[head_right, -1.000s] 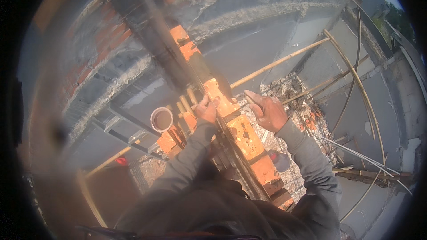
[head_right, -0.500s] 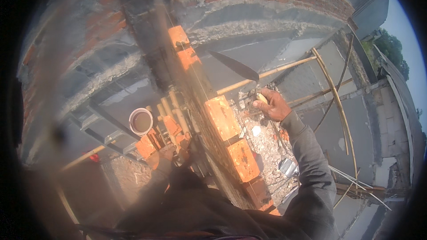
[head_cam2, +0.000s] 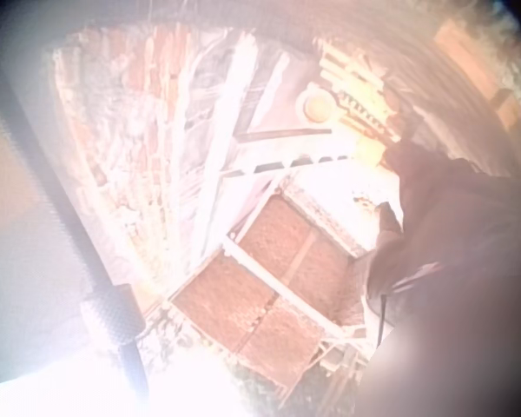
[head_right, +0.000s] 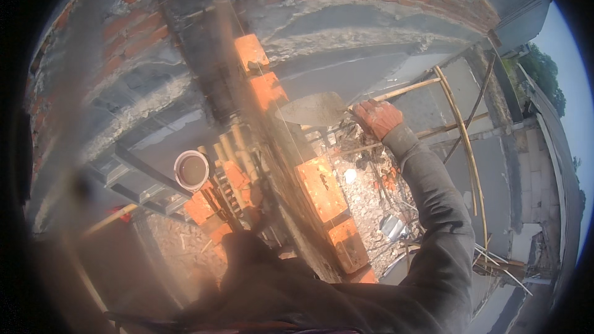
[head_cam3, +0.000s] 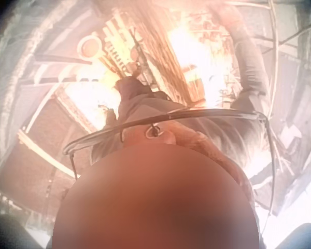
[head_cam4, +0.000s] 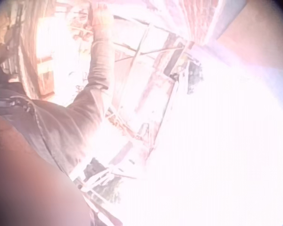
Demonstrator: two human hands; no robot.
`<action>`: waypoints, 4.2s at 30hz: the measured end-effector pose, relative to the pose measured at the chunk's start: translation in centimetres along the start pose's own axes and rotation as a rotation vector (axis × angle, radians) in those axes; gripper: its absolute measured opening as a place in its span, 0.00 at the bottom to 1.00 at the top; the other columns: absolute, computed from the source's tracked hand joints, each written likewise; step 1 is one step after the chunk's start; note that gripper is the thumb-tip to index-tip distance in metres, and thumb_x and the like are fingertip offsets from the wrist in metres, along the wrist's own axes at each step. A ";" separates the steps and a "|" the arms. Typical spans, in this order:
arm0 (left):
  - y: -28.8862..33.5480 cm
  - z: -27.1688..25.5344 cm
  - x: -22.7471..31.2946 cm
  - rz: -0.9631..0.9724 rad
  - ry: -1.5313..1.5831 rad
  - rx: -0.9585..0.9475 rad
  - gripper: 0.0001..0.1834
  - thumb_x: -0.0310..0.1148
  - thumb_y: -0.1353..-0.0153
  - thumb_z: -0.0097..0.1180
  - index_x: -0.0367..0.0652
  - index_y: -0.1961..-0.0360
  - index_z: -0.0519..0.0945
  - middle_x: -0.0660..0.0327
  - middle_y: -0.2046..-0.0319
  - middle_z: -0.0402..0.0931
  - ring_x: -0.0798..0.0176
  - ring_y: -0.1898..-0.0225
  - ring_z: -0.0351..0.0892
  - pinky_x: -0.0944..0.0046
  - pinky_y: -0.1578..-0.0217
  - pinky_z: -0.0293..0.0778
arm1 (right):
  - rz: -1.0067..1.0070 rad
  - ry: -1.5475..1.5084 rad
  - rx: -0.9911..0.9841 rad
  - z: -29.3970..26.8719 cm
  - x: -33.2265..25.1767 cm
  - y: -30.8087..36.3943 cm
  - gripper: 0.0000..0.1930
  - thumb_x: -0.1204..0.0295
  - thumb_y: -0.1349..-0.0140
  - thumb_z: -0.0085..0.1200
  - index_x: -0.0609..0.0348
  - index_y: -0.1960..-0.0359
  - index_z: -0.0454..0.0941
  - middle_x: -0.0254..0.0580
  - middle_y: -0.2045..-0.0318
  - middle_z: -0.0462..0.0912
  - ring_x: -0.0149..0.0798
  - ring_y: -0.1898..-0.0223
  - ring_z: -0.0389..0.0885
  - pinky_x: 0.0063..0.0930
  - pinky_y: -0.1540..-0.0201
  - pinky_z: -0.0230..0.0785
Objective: The person scoops mortar from a bucket and spreads it along a brick wall using a trowel. They then place bricks onto the mortar bed, tap them into alignment, and scrape away excess mortar. The process repeats as the wall is extended.
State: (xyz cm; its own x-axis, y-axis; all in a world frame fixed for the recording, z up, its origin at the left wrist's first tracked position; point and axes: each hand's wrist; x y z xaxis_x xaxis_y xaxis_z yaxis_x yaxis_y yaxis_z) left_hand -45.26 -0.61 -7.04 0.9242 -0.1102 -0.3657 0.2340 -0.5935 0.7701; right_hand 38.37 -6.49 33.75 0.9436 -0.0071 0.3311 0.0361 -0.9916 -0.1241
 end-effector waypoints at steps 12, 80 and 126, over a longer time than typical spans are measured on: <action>-1.7 -4.5 4.0 0.301 1.187 0.074 0.17 0.31 0.38 0.66 0.39 0.49 0.85 0.56 0.56 0.86 0.56 0.56 0.85 0.55 0.54 0.81 | 0.117 -0.200 -0.067 1.1 0.0 -6.0 0.12 0.59 0.25 0.59 0.54 0.53 0.80 0.48 0.64 0.86 0.57 0.64 0.85 0.52 0.61 0.76; -3.8 2.9 10.5 0.471 1.299 0.222 0.09 0.27 0.38 0.63 0.41 0.57 0.88 0.62 0.77 0.79 0.65 0.80 0.75 0.63 0.81 0.70 | 0.636 -1.866 0.446 -19.5 -20.2 -15.4 0.13 0.64 0.27 0.60 0.62 0.60 0.78 0.38 0.71 0.83 0.27 0.76 0.77 0.27 0.75 0.75; -22.2 7.3 13.9 -0.110 0.775 0.358 0.71 0.43 0.61 0.87 0.50 0.16 0.57 0.44 0.23 0.62 0.40 0.23 0.62 0.45 0.26 0.66 | 1.409 -1.360 -0.700 35.8 -63.6 19.5 0.14 0.62 0.26 0.58 0.62 0.61 0.74 0.39 0.75 0.75 0.34 0.78 0.77 0.35 0.77 0.70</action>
State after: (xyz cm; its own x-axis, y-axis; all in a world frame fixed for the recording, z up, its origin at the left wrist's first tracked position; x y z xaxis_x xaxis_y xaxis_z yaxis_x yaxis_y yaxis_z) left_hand -39.85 5.28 -33.02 0.8777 0.4606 0.1322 0.3451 -0.7990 0.4925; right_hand -9.18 -20.73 -23.19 -0.1913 -0.8791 -0.4365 -0.5575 -0.2687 0.7855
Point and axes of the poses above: each hand's wrist, its own y-axis away from the middle knuckle, its own z-axis out of the palm, x = y × z
